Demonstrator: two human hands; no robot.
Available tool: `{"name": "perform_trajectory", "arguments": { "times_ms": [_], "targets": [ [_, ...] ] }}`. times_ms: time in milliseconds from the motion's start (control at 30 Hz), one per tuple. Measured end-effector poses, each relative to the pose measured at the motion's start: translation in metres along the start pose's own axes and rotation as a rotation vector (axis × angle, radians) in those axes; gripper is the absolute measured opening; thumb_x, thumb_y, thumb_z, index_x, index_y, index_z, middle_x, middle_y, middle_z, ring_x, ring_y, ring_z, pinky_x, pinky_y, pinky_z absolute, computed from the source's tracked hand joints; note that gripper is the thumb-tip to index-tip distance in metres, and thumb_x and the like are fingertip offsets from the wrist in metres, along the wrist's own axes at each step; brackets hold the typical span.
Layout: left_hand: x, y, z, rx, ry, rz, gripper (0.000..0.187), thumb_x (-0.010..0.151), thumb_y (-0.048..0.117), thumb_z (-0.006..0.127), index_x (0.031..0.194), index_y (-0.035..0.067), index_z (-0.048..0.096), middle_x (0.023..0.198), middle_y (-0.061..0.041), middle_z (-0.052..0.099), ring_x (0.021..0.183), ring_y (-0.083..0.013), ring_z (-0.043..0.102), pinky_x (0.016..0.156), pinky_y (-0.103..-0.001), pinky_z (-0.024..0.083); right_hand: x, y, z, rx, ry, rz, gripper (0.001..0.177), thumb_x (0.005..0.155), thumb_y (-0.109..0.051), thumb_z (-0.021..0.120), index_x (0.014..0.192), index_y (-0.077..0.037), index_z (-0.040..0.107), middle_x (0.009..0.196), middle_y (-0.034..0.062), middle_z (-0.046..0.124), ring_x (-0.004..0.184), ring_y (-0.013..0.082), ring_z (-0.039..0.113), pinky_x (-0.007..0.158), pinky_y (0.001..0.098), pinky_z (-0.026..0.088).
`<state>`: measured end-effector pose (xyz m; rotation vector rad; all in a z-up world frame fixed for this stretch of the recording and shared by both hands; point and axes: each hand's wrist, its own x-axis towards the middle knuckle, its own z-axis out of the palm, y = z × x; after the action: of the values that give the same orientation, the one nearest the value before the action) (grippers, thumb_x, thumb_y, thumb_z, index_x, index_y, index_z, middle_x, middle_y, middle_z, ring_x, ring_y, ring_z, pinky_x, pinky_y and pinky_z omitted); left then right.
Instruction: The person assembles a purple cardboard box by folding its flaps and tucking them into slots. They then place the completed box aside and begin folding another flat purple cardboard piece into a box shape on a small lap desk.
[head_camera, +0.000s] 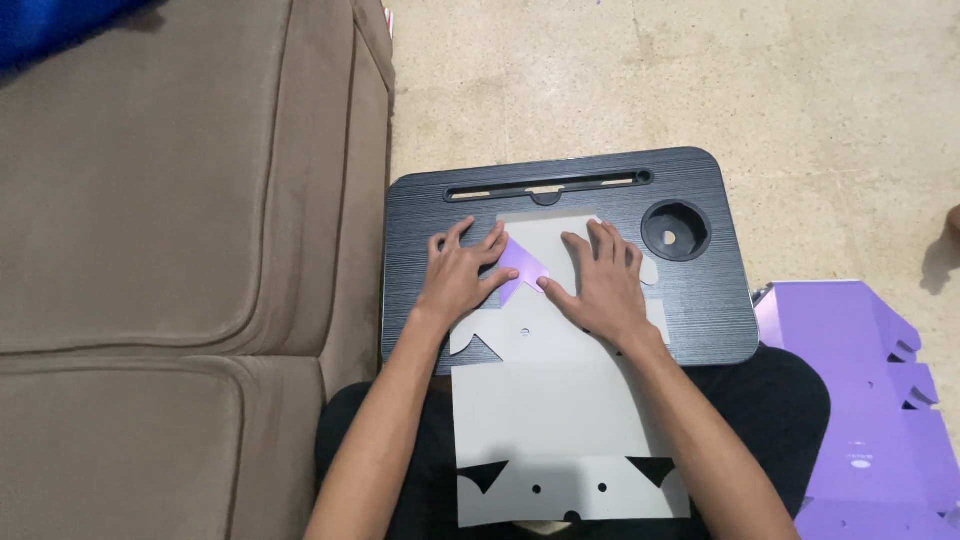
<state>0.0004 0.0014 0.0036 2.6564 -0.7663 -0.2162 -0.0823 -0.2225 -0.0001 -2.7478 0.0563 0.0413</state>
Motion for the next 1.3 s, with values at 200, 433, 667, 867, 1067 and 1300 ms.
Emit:
{"name": "perform_trajectory", "arguments": {
  "times_ms": [200,433,667,867,1067,1300],
  "targets": [
    [-0.003,0.005,-0.014,0.013,-0.085,0.002,0.070,0.086,0.063,0.067,0.146,0.031,0.052,0.156,0.014,0.046,0.152,-0.0275,0.027,0.117,-0.055,0.025,0.000,-0.001,-0.001,-0.004,-0.017,0.015,0.080,0.092,-0.073,0.047,0.150,-0.018,0.045,0.153,0.0223,0.036,0.153,0.0349,0.020,0.118,0.0573,0.015],
    [-0.007,0.010,-0.027,0.037,-0.155,0.017,0.090,0.076,0.072,0.071,0.151,0.030,0.046,0.161,0.014,0.040,0.154,-0.0284,0.023,0.119,-0.055,0.023,0.001,-0.001,-0.001,0.009,-0.010,0.012,0.080,0.092,-0.073,0.048,0.150,-0.018,0.043,0.153,0.0221,0.035,0.153,0.0354,0.020,0.118,0.0582,0.014],
    [-0.008,0.011,-0.032,0.062,-0.189,0.029,0.102,0.068,0.072,0.077,0.153,0.029,0.043,0.162,0.013,0.037,0.155,-0.0291,0.021,0.120,-0.055,0.022,0.001,-0.003,0.000,0.009,-0.014,0.027,0.080,0.091,-0.073,0.049,0.150,-0.018,0.045,0.153,0.0211,0.035,0.154,0.0338,0.019,0.119,0.0567,0.014],
    [-0.008,0.011,-0.032,0.082,-0.195,0.037,0.101,0.068,0.075,0.074,0.153,0.030,0.043,0.162,0.014,0.037,0.155,-0.0286,0.021,0.119,-0.055,0.023,0.000,-0.002,0.000,0.010,0.004,0.019,0.081,0.091,-0.074,0.050,0.149,-0.018,0.045,0.152,0.0212,0.035,0.153,0.0341,0.019,0.118,0.0565,0.014],
    [-0.005,0.010,-0.020,0.027,-0.166,0.001,0.082,0.085,0.076,0.056,0.150,0.027,0.048,0.161,0.014,0.039,0.155,-0.0275,0.022,0.120,-0.055,0.021,0.001,-0.002,-0.001,0.005,-0.015,0.022,0.080,0.091,-0.074,0.048,0.150,-0.019,0.044,0.153,0.0210,0.035,0.154,0.0338,0.019,0.119,0.0571,0.013],
    [0.001,0.000,0.007,0.002,0.015,-0.019,0.048,0.099,0.056,0.055,0.140,0.031,0.059,0.151,0.013,0.052,0.151,-0.0257,0.033,0.115,-0.055,0.027,0.001,0.000,0.001,-0.010,-0.012,0.025,0.081,0.091,-0.075,0.047,0.150,-0.019,0.046,0.153,0.0213,0.036,0.154,0.0338,0.020,0.118,0.0572,0.014]
  ]
}}
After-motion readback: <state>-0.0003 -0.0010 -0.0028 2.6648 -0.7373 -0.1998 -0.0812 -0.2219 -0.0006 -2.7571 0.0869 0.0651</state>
